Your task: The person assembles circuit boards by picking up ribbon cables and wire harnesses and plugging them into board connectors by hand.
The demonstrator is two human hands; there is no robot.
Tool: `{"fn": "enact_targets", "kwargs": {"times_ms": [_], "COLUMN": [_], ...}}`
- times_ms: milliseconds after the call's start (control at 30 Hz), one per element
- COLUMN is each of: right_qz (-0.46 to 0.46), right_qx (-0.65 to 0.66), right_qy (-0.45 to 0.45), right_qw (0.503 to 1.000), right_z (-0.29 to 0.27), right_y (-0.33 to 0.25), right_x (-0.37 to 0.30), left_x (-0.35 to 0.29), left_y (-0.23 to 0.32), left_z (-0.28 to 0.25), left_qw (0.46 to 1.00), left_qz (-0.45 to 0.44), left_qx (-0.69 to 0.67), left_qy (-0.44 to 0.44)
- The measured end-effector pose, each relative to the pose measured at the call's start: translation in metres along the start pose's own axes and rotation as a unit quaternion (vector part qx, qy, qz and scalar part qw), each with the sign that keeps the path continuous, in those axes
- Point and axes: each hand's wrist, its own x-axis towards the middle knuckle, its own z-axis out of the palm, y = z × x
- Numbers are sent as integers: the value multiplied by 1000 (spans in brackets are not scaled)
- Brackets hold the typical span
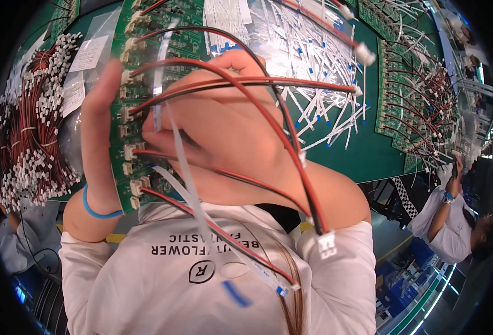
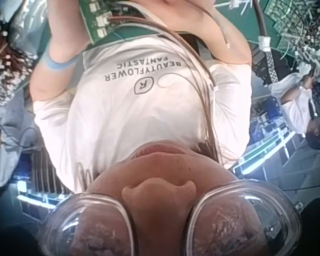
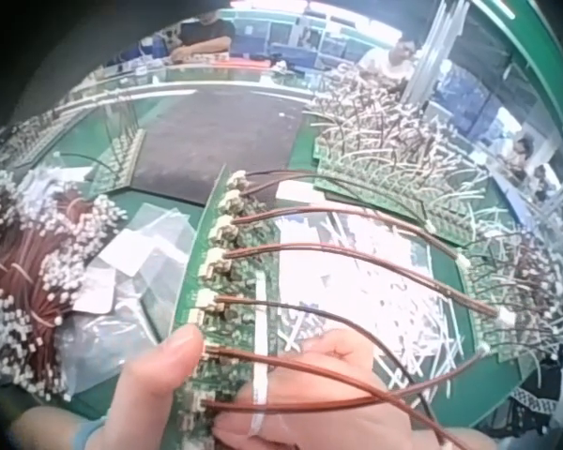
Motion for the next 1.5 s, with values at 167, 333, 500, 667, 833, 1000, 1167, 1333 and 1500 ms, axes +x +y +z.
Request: {"fn": "enact_targets", "kwargs": {"times_ms": [167, 333, 500, 667, 833, 1000, 1167, 1333, 1500], "right_qz": [2, 20, 12, -40, 206, 234, 236, 244, 146], "right_qx": [-48, -21, -19, -52, -140, -257, -385, -291, -173], "right_qy": [26, 37, -13, 49, 53, 114, 57, 143, 247], "right_qw": [999, 999, 1000, 997, 967, 931, 891, 914, 942], "right_z": [4, 6, 0, 0, -56, -90, -68, -80, -70], "right_y": [0, -1, -3, 7, 56, 110, 113, 101, 74], "right_x": [-8, -8, -2, 1, -2, -12, 0, -2, 4], "left_x": [3, 5, 5, 4, 5, 25, 30, 34, 30], "left_y": [1, 4, 18, 24, 27, 28, 27, 24, 26], "left_z": [2, 5, 17, 12, 2, -6, -3, -15, -10], "left_qw": [972, 919, 913, 914, 955, 964, 924, 925, 933], "left_qz": [-68, -130, -203, -192, -84, -101, -192, -196, -179], "left_qx": [-224, -372, -332, -288, -95, -222, -278, -305, -281], "left_qy": [-20, -21, 123, 211, 268, 110, 178, 110, 139]}}
